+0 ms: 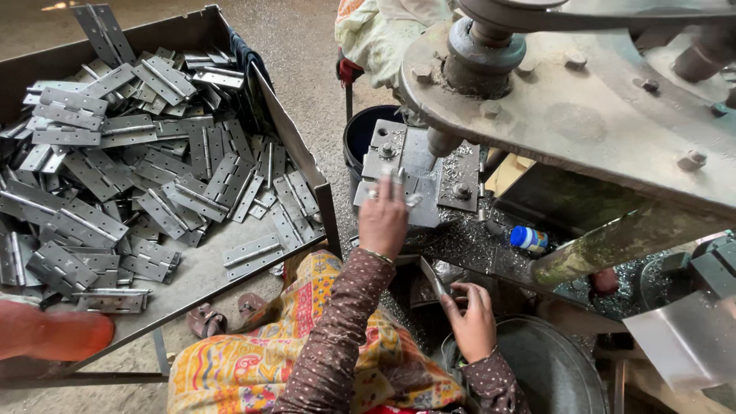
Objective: The person repeatedly picks up metal hinge pieces from a bin, places them into a jig on a manual punching machine, and operates the lever to punch holes. The processed pieces are returned to the bin after each cycle.
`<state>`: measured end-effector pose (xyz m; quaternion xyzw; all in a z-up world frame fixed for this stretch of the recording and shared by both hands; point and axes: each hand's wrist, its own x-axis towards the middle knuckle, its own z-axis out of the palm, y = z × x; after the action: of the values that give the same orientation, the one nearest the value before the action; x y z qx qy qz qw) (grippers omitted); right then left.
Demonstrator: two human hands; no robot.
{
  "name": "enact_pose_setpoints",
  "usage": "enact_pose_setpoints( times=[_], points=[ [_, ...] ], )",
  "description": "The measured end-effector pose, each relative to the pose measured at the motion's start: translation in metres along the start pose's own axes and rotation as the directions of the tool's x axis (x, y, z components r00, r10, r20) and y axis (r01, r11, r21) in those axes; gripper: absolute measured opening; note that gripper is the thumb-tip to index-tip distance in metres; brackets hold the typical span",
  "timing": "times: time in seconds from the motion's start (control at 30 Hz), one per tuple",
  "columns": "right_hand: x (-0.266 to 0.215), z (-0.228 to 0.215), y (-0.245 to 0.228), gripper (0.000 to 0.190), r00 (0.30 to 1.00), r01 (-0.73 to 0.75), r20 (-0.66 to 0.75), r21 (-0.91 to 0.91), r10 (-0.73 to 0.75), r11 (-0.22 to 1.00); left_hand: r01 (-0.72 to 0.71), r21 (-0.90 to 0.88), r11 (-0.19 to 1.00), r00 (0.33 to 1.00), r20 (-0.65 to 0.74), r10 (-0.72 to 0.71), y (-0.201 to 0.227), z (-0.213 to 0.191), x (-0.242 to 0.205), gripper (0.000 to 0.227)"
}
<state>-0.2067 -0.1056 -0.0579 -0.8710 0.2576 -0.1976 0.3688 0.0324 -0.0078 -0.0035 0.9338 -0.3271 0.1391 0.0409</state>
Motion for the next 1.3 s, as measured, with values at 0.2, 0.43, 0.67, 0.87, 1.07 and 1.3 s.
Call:
enact_pose_setpoints(
  times=[0.2,0.43,0.67,0.87,1.07,1.3],
  points=[
    [0.005,-0.002,-0.012,0.034,1.000,0.016,-0.006,-0.118,-0.017,0.993,0.003,-0.136,0.991,0.986,-0.168,-0.026,0.014,-0.024,-0.032,0.057],
    [-0.005,0.014,0.031,0.042,0.979,0.202,0.022,-0.296,-0.204,0.934,0.033,-0.165,0.986,0.980,0.199,0.000,0.030,-0.006,-0.009,0.036],
    [-0.031,0.106,0.132,0.043,0.942,-0.141,0.216,-0.444,0.258,0.885,0.036,-0.180,0.983,0.996,0.089,-0.020,0.031,0.000,-0.006,0.033],
    [-0.034,0.120,0.159,0.055,0.927,-0.190,0.253,-0.324,0.278,0.927,-0.019,-0.181,0.983,1.000,0.021,0.023,0.019,-0.005,-0.023,0.035],
    [-0.013,0.057,0.124,0.059,0.924,-0.076,0.318,-0.395,0.213,0.916,-0.029,-0.095,0.995,0.998,0.057,0.035,0.022,0.009,-0.010,0.031],
    [-0.031,0.099,0.127,0.043,0.941,-0.200,0.193,-0.341,0.277,0.918,-0.002,-0.085,0.996,0.998,0.067,0.008,0.031,0.024,0.019,0.035]
  ],
)
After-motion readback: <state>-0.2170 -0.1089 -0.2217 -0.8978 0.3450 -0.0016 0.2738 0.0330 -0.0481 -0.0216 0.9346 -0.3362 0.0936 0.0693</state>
